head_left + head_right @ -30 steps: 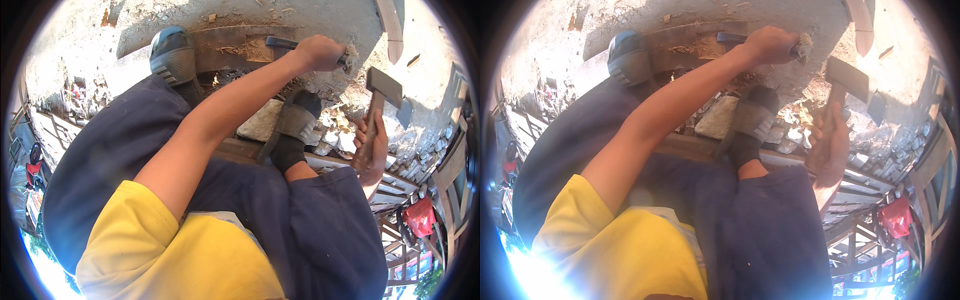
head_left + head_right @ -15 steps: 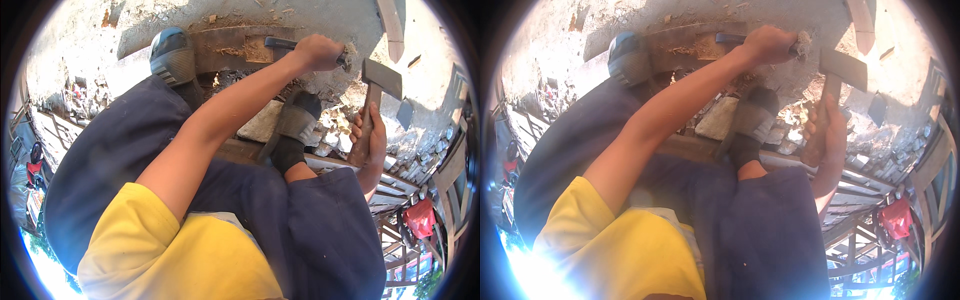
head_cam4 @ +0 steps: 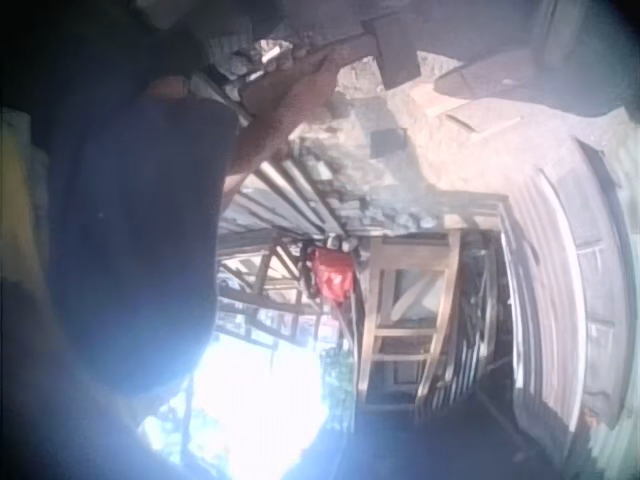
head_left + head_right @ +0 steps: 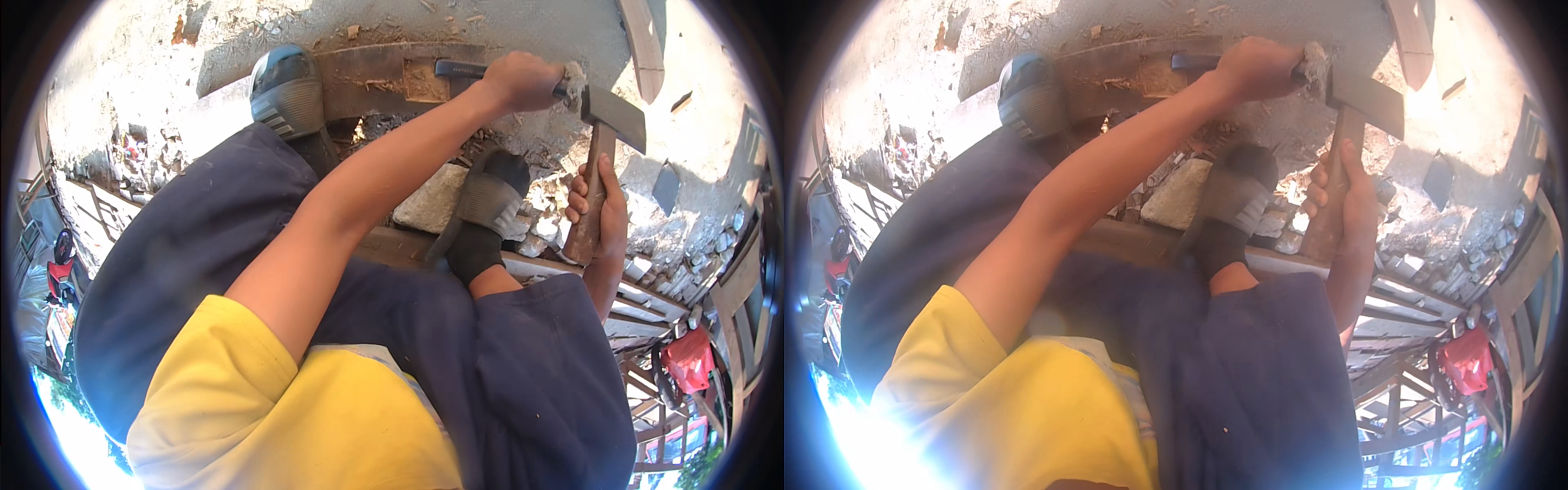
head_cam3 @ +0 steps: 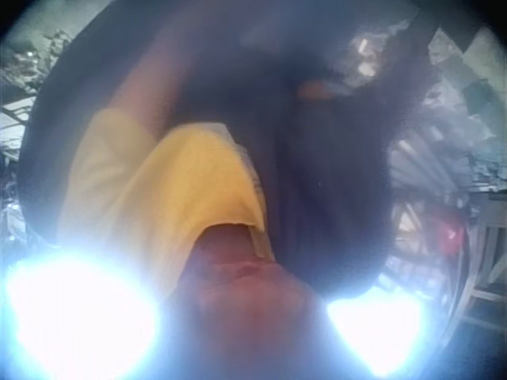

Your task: The person sits on the ground and uses a chisel and hammer to carve a small wooden block. They repeatedly strike the chisel to remove wood shavings and occasionally clear debris from the work area.

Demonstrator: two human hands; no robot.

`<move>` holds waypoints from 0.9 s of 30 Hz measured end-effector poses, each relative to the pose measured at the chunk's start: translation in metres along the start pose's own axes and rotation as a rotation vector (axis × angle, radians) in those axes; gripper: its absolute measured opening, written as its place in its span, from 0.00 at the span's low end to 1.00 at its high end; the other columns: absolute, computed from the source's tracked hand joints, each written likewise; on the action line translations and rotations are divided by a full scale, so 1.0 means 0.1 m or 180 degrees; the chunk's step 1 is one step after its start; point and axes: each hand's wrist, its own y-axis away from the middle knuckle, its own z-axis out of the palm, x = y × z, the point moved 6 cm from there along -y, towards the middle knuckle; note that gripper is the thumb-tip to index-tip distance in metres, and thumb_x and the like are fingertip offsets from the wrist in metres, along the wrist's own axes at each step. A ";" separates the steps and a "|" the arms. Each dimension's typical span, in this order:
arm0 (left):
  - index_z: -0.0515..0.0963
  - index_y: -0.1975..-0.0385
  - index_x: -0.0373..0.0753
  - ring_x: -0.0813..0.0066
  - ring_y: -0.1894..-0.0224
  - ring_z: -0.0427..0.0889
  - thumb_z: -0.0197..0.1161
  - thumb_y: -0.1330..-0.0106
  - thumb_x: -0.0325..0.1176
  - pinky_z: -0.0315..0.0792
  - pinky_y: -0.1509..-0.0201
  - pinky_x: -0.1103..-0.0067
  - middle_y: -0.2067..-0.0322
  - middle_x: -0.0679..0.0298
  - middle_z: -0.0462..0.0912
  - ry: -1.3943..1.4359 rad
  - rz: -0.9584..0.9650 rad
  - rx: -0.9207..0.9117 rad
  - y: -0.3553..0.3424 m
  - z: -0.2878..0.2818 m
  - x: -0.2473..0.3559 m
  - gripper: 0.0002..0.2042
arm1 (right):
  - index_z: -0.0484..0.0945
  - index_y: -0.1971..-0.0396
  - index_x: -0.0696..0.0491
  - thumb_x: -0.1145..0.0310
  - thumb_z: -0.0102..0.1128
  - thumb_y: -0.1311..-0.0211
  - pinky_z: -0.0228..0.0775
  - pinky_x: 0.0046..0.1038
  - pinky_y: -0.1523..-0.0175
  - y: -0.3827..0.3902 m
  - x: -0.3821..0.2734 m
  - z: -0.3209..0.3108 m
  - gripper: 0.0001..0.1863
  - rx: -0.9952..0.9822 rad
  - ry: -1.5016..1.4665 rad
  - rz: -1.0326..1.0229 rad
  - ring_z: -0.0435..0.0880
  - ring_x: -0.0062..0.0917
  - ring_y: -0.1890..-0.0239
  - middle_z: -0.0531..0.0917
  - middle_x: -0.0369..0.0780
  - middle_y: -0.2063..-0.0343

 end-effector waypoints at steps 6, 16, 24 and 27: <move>0.76 0.70 0.37 0.53 0.67 0.81 0.58 0.49 0.39 0.75 0.63 0.64 0.73 0.52 0.81 -0.0068 -0.0091 0.0013 0.00 -0.06 -0.06 0.12 | 0.65 0.67 0.55 0.53 0.47 0.35 0.65 0.14 0.83 0.14 -0.50 -0.50 0.18 0.0178 -0.0328 -0.0973 0.67 0.14 0.85 0.67 0.33 0.82; 0.75 0.70 0.39 0.52 0.68 0.80 0.60 0.49 0.42 0.73 0.65 0.62 0.75 0.53 0.80 -0.0041 0.0013 0.0055 -0.04 0.03 -0.05 0.13 | 0.67 0.68 0.56 0.51 0.49 0.36 0.62 0.18 0.84 -0.05 0.11 0.06 0.20 -0.0067 0.0119 -0.0109 0.66 0.16 0.88 0.68 0.34 0.84; 0.76 0.69 0.38 0.53 0.67 0.81 0.60 0.49 0.38 0.75 0.64 0.63 0.74 0.52 0.81 -0.0079 -0.0083 -0.0040 -0.01 0.00 -0.03 0.12 | 0.66 0.65 0.59 0.54 0.48 0.35 0.60 0.16 0.81 -0.02 -0.82 -1.05 0.20 0.0308 -0.0529 -0.1487 0.67 0.14 0.83 0.67 0.34 0.81; 0.76 0.68 0.39 0.53 0.67 0.81 0.59 0.49 0.38 0.74 0.64 0.63 0.73 0.53 0.81 -0.0083 -0.0027 -0.0067 -0.01 0.04 -0.01 0.12 | 0.67 0.67 0.57 0.51 0.46 0.35 0.61 0.17 0.77 -0.09 -0.75 -0.75 0.20 0.0805 -0.0517 -0.1516 0.67 0.15 0.81 0.66 0.33 0.84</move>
